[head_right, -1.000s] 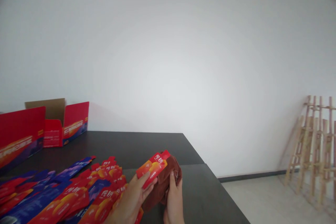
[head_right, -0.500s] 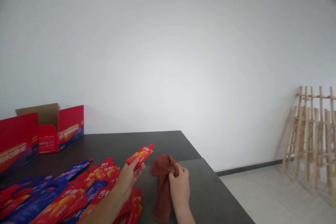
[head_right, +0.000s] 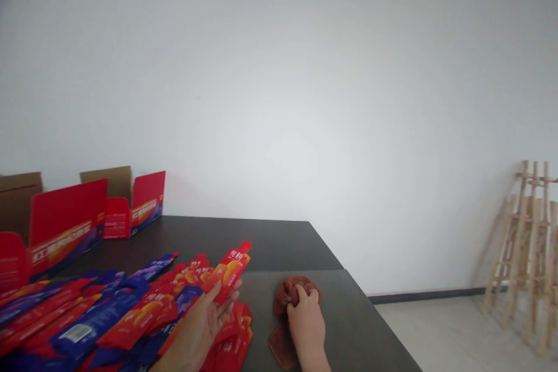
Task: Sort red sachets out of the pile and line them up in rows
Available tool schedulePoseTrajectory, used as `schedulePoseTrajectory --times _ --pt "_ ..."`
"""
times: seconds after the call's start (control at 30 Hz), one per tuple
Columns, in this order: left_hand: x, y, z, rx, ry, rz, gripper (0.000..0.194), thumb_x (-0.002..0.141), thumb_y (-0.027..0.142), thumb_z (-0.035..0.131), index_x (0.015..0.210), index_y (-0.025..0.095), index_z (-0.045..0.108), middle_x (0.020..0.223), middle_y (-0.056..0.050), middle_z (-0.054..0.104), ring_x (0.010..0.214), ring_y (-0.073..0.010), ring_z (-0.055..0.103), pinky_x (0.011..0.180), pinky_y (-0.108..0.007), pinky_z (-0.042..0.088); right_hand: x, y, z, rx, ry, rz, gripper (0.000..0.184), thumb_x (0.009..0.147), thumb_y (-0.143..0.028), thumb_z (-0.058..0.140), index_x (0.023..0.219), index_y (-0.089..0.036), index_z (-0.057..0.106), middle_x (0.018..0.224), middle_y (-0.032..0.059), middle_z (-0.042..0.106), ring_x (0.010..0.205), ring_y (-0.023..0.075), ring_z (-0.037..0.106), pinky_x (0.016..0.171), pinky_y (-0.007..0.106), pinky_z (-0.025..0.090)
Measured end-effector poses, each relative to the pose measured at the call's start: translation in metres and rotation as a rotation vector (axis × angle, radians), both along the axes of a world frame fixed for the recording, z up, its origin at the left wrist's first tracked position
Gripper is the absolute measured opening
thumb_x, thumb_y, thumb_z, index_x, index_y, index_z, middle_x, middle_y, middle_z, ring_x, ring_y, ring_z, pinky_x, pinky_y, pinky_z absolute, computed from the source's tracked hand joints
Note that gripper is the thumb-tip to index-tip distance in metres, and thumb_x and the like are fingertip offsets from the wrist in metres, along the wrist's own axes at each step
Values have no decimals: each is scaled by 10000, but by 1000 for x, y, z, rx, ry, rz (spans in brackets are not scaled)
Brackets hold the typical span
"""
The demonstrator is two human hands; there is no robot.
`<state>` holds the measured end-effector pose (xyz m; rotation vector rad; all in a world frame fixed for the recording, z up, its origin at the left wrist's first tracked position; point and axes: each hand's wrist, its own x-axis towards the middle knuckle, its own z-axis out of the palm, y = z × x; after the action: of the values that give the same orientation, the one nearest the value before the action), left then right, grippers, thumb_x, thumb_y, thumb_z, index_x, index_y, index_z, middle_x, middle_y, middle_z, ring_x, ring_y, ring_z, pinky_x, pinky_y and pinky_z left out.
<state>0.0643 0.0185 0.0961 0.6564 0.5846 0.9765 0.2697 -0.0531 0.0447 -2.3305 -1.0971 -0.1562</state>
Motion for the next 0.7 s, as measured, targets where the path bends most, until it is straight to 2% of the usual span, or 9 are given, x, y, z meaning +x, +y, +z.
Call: schedulePoseTrajectory --times 0.13,0.23,0.3,0.37,0.5,0.6,0.7 --pt "-22 -5 -15 -45 -15 56 207 879 125 564 1086 125 578 953 -121 756 849 -208 729 699 -273 590 0 -8 8 -13 -27 -60 436 838 -173 392 1229 -195 581 1271 172 510 1070 267 636 884 351 481" --pt "-32 -7 -26 -121 -49 96 182 842 98 595 1019 142 598 893 -100 763 823 -227 735 679 -285 595 -9 -20 17 13 -63 -78 441 847 -204 385 1249 -205 567 1335 163 449 1164 265 583 928 344 464" --pt "-36 -7 -33 -165 -87 114 210 780 105 663 972 175 612 849 -59 765 820 -240 736 687 -301 598 -21 -28 18 8 -82 -79 462 851 -242 393 1288 -215 540 1378 165 411 1170 270 576 909 353 482" --pt "-38 -7 -39 -210 -148 139 238 711 100 716 906 198 620 812 -24 763 836 -246 734 725 -320 598 -36 -33 8 -43 -118 -43 482 835 -237 421 1302 -220 542 1383 176 423 1142 272 595 880 356 501" --pt "-40 -8 -41 -238 -226 124 236 686 86 731 848 202 605 843 -12 761 874 -250 727 785 -341 592 -56 -35 -29 -177 -289 6 456 731 -197 588 1174 -264 670 1288 187 561 1092 354 611 843 440 515" --pt "-43 -10 -37 -256 -243 146 271 706 73 714 895 212 578 854 8 754 858 -254 730 777 -360 595 -51 -36 -42 -101 -356 26 452 681 -306 690 1133 -295 698 1296 185 573 1116 407 584 826 506 520" --pt "-50 -12 -34 -232 -225 155 313 745 91 687 998 224 561 925 -5 750 904 -258 720 782 -367 589 -43 -42 -34 63 -289 198 484 672 -466 712 1122 -289 705 1315 171 569 1142 399 575 883 513 513"
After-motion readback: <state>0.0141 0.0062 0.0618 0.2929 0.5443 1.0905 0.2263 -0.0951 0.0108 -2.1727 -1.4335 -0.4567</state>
